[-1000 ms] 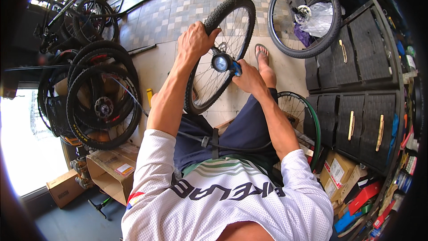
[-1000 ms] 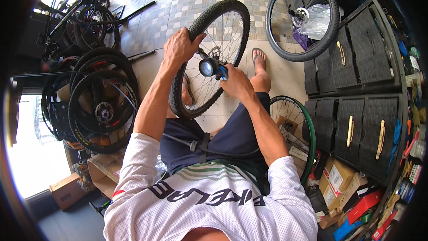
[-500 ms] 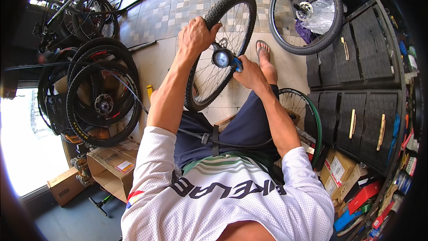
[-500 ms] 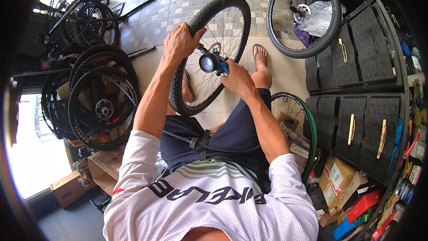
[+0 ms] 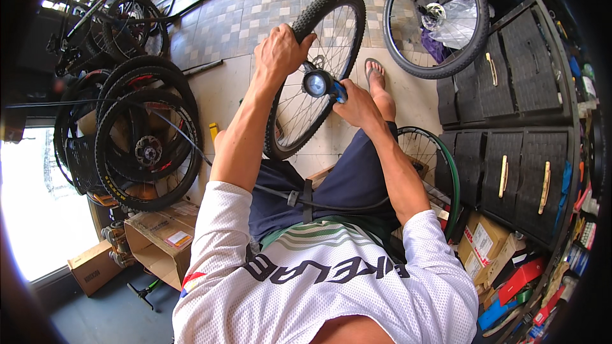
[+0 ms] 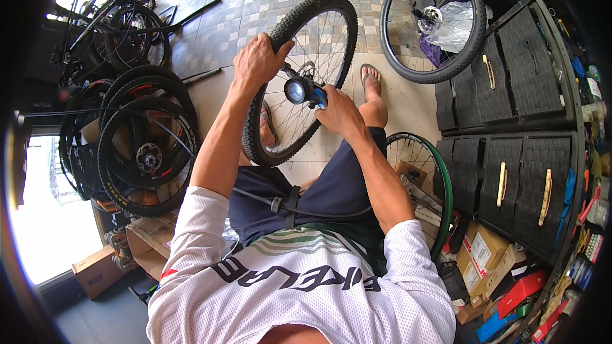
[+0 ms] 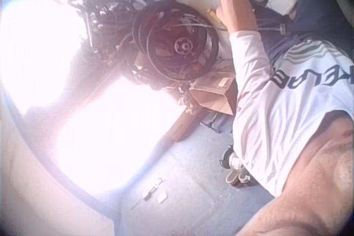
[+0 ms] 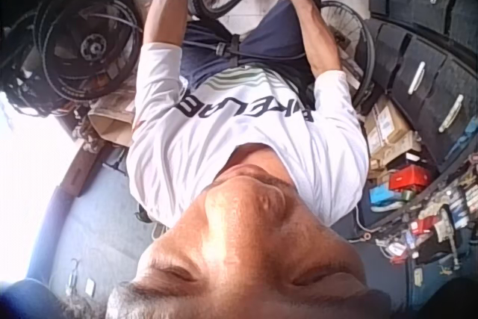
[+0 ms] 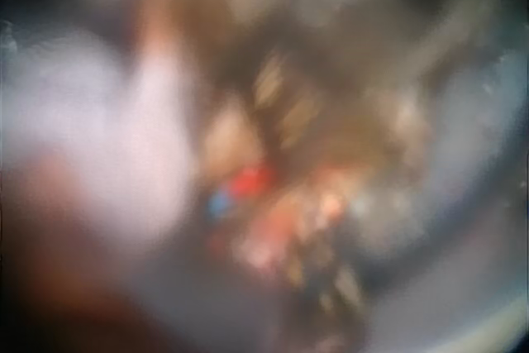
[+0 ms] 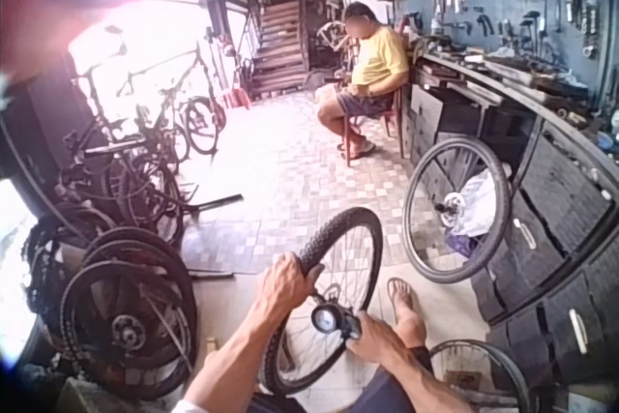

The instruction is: The person installs a bicycle tire onto a wheel rim. They pour tubeless sealant into the tire, mount the tire onto the rim, and then inflate it using a floor pump.

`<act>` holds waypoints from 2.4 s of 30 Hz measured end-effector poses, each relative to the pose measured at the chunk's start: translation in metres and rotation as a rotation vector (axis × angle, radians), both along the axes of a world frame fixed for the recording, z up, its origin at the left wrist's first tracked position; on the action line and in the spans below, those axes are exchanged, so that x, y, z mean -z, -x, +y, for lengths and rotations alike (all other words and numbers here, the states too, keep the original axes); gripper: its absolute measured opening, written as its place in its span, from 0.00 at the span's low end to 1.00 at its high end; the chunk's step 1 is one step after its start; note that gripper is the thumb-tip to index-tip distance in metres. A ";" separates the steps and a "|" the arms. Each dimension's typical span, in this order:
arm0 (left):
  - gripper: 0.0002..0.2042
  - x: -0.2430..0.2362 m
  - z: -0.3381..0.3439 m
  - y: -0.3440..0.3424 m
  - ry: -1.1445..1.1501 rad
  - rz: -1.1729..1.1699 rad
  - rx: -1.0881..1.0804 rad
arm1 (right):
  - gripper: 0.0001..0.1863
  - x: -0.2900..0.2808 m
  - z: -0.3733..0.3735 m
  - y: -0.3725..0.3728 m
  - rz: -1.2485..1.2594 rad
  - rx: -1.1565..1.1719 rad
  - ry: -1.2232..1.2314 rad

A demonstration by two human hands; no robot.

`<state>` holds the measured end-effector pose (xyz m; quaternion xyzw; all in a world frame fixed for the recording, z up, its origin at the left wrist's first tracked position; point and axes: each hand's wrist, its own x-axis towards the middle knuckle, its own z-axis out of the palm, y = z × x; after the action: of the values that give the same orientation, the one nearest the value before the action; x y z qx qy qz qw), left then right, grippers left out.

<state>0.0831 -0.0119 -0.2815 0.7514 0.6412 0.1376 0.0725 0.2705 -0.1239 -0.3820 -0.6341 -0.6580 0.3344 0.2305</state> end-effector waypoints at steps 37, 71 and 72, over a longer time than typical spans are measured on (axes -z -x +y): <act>0.29 0.002 0.003 0.007 0.073 -0.049 0.020 | 0.29 -0.003 0.002 0.001 -0.029 -0.017 0.066; 0.28 0.002 0.003 0.001 0.070 -0.051 0.023 | 0.33 0.003 0.001 -0.004 -0.014 -0.025 0.003; 0.28 0.002 0.004 0.001 0.069 -0.049 0.029 | 0.33 0.007 0.002 -0.005 -0.013 -0.021 -0.011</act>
<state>0.0821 -0.0081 -0.2832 0.7540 0.6328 0.1327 0.1159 0.2757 -0.1221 -0.3891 -0.6283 -0.6678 0.3290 0.2259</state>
